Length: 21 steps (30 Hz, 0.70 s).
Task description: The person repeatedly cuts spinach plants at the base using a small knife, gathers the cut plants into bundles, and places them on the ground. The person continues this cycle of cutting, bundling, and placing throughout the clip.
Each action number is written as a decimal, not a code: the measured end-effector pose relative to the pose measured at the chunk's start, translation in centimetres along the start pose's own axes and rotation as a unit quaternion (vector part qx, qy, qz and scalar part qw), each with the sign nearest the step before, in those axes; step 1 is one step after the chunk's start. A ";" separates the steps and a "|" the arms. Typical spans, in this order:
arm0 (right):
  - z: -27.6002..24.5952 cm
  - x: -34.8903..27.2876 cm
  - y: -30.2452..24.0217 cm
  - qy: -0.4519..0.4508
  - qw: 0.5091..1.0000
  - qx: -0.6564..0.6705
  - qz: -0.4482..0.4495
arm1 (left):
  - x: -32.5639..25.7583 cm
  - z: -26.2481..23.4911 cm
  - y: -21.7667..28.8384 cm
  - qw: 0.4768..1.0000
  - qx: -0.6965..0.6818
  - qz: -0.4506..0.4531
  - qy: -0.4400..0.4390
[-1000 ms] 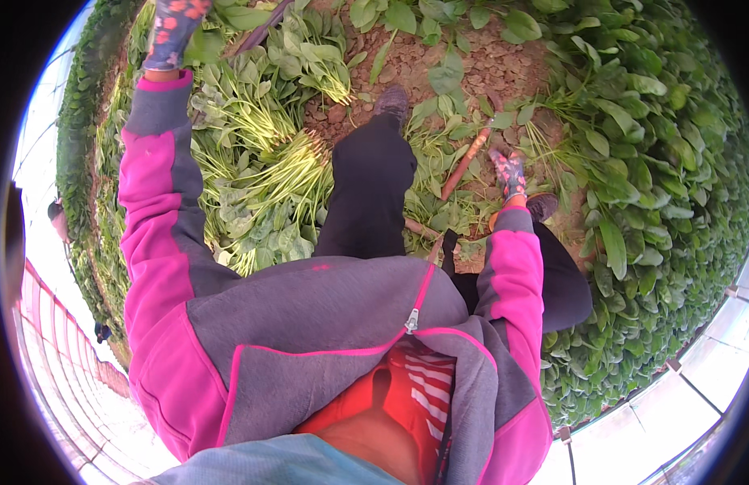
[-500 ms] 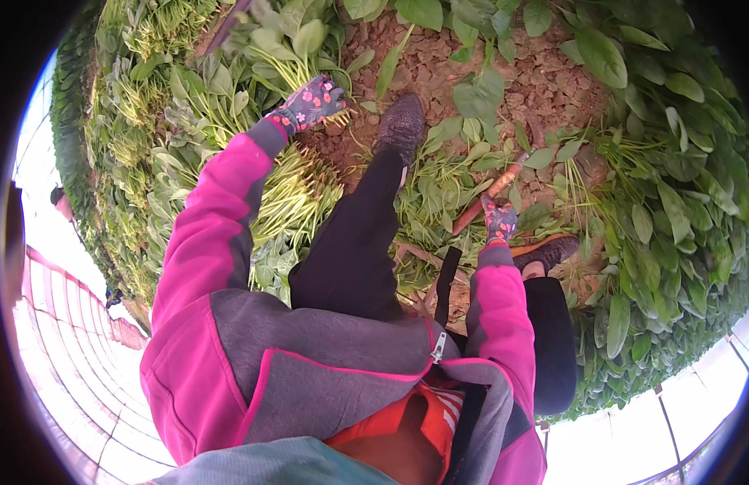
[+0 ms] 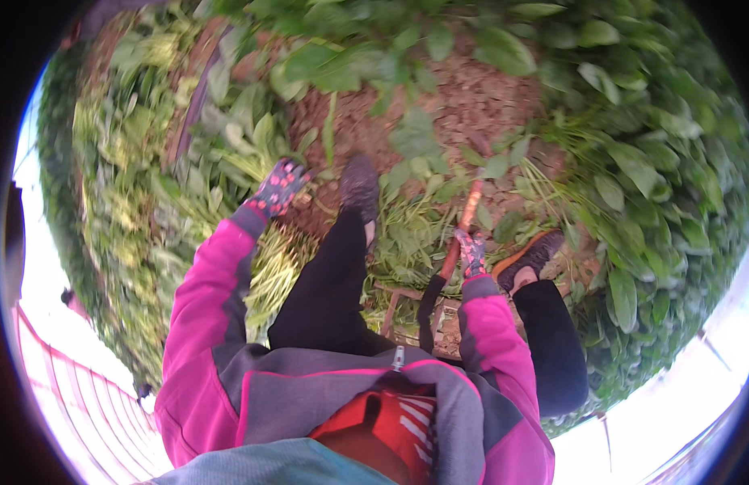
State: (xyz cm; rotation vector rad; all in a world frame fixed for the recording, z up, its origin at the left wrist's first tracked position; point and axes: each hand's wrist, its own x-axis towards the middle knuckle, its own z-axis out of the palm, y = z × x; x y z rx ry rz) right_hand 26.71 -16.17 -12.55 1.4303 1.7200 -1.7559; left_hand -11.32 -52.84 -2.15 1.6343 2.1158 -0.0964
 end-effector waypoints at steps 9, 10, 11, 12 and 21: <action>2.8 -8.2 -12.7 0.080 0.971 0.222 -0.039 | 3.7 -9.3 3.0 0.999 -0.033 -0.025 -0.010; 2.8 -8.1 -13.1 0.102 0.971 0.214 -0.038 | 4.3 -9.7 3.2 0.999 -0.044 -0.010 0.004; 2.7 -8.0 -13.4 0.125 0.970 0.203 -0.036 | 5.2 -9.9 3.5 0.997 -0.074 0.002 0.026; 2.6 -7.4 -13.6 0.131 0.978 0.160 -0.021 | 6.5 -9.9 3.9 0.995 -0.101 -0.002 0.010; 4.9 -2.0 -18.1 0.173 0.965 0.190 -0.060 | 32.1 -11.3 3.8 0.954 0.198 0.133 0.181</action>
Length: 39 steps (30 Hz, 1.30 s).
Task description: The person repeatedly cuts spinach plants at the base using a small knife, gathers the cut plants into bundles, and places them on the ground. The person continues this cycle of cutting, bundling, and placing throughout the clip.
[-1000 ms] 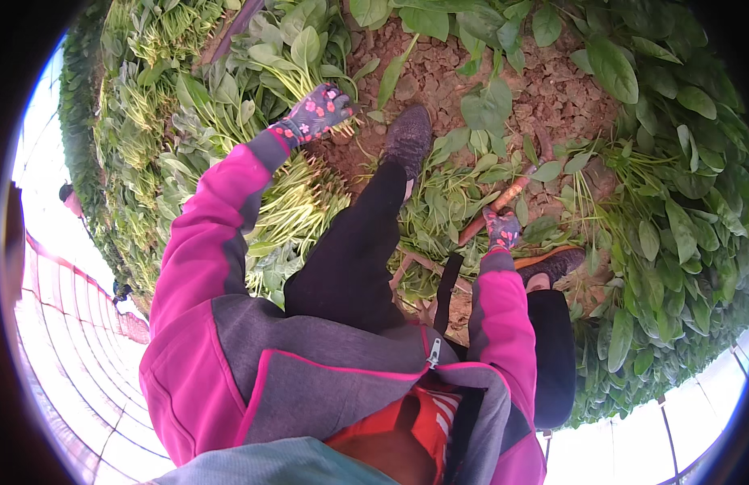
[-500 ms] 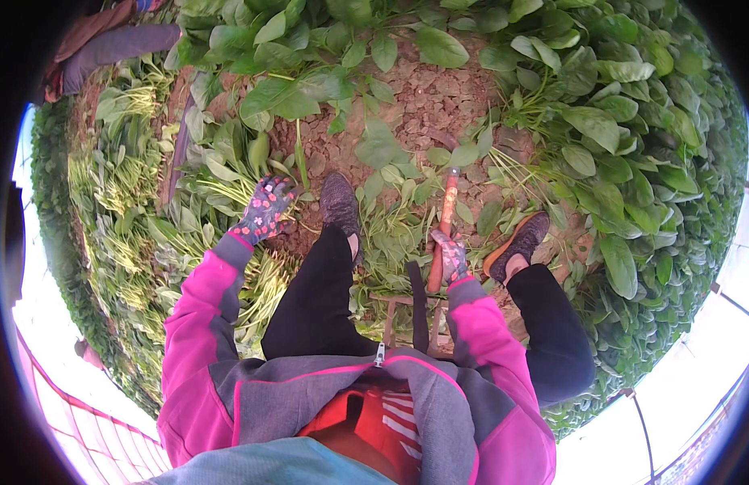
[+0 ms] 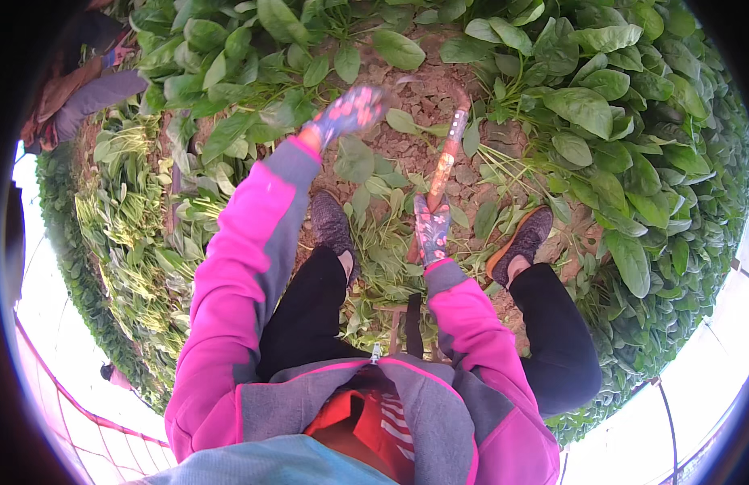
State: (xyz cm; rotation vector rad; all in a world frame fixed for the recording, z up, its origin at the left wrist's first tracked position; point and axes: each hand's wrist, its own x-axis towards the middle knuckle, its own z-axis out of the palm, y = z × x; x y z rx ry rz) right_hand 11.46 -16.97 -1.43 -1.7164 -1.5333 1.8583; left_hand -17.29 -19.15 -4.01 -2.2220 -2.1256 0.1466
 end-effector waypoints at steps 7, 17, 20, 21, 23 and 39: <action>2.6 3.3 0.7 0.003 0.998 0.062 0.032 | 14.2 4.0 -5.9 0.934 -0.290 -0.209 0.012; 8.4 8.6 -4.5 -0.048 0.988 0.112 0.090 | 11.3 4.7 -16.1 0.951 0.018 -0.242 -0.191; 10.5 10.8 -5.6 -0.075 0.976 0.184 0.087 | 10.0 4.7 -16.0 0.948 0.091 -0.274 -0.132; 11.2 11.5 -5.7 -0.091 0.959 0.251 0.096 | 9.9 4.6 -16.1 0.944 0.087 -0.291 -0.131; 12.4 12.5 -5.5 -0.066 0.983 0.160 0.058 | 9.9 4.2 -16.1 0.933 0.092 -0.299 -0.181; 20.1 16.2 -1.6 -0.048 0.977 0.193 0.073 | 9.0 2.6 -16.6 0.931 0.050 -0.272 -0.240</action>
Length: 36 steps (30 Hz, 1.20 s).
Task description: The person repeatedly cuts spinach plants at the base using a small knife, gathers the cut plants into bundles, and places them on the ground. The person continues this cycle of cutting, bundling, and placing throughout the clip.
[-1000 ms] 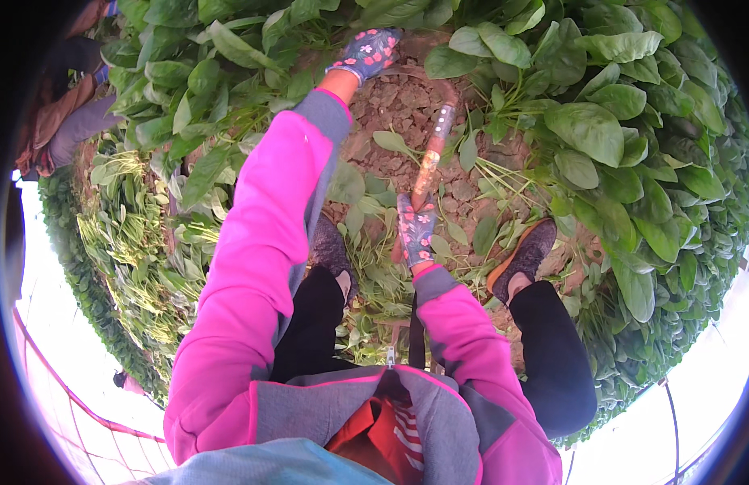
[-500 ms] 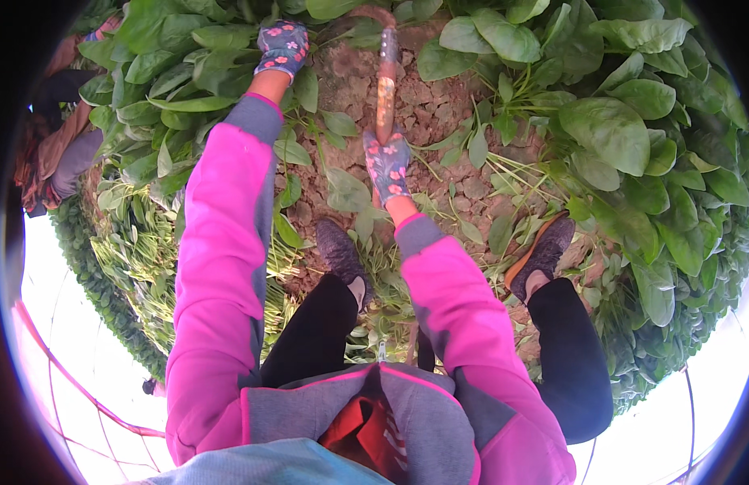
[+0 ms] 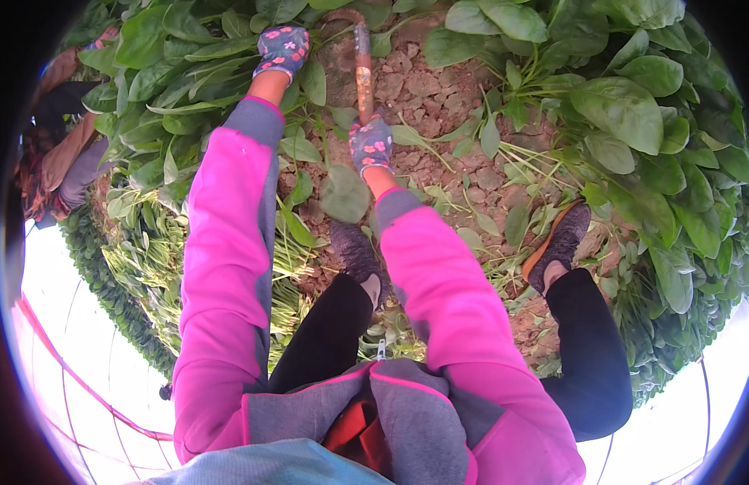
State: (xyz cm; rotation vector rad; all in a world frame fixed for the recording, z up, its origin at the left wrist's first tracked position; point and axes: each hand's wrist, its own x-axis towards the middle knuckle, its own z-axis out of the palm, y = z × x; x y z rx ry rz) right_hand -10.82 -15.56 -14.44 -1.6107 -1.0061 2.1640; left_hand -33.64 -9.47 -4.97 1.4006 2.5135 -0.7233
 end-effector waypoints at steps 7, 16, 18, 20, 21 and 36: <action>-1.9 -0.3 0.3 -0.033 0.940 0.272 0.205 | -0.4 0.4 -0.3 0.999 -0.011 0.024 0.019; -8.4 -6.6 4.3 -0.054 0.897 0.372 0.234 | -2.2 0.7 -1.8 0.992 -0.044 0.070 0.099; -10.0 -8.7 5.4 -0.052 0.912 0.308 0.266 | -3.3 0.7 -2.4 0.990 -0.053 0.093 0.096; -10.9 -10.4 6.3 -0.049 0.975 0.100 0.190 | -5.0 0.7 -2.7 0.991 -0.044 0.117 0.058; -11.1 -10.9 6.5 -0.059 0.989 0.060 0.125 | -5.9 0.6 -2.7 0.992 -0.021 0.120 0.038; -6.3 -10.9 8.5 -0.108 0.891 0.387 0.211 | -11.4 3.9 -2.3 0.987 0.109 0.111 -0.047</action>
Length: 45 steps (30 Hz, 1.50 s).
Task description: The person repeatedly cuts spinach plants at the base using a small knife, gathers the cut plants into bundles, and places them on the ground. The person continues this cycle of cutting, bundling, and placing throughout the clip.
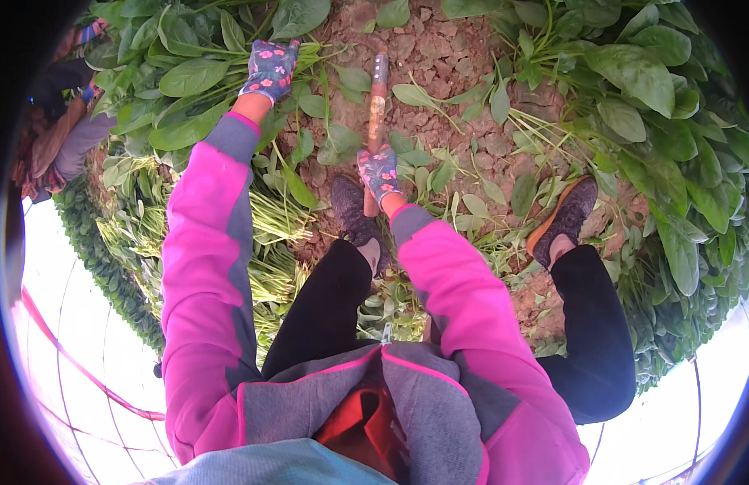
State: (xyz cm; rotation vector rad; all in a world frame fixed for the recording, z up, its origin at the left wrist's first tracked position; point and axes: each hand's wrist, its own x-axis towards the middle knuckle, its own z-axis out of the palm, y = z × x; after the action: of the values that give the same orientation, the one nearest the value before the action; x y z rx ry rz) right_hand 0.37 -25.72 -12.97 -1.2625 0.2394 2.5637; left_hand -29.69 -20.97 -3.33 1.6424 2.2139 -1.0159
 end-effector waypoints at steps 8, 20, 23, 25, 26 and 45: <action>-0.8 -1.8 -1.4 0.075 0.968 -0.236 0.031 | -0.1 1.8 0.2 0.996 -0.057 -0.025 0.063; -1.4 -3.7 -3.7 0.114 0.808 -0.556 -0.159 | -0.5 2.4 0.3 0.988 -0.097 -0.091 0.084; 0.1 -0.8 -2.2 0.111 0.793 -0.584 -0.138 | -0.5 2.0 0.5 0.987 -0.097 -0.108 0.075; -0.6 0.1 -0.6 0.102 0.852 -0.502 -0.107 | -0.6 1.3 0.7 0.988 -0.096 -0.103 0.057; -1.1 0.4 0.0 0.099 0.822 -0.545 -0.133 | -0.7 0.9 0.8 0.987 -0.101 -0.109 0.061; 1.6 -13.1 -15.9 0.043 0.799 -0.491 -0.344 | -11.6 -17.2 2.8 0.972 -0.198 0.042 0.120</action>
State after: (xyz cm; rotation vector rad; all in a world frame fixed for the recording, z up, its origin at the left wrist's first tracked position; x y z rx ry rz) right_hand 11.78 -12.45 -1.98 -1.3493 -1.4358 1.9124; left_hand -18.98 -18.64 14.48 1.7195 2.2792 -0.3317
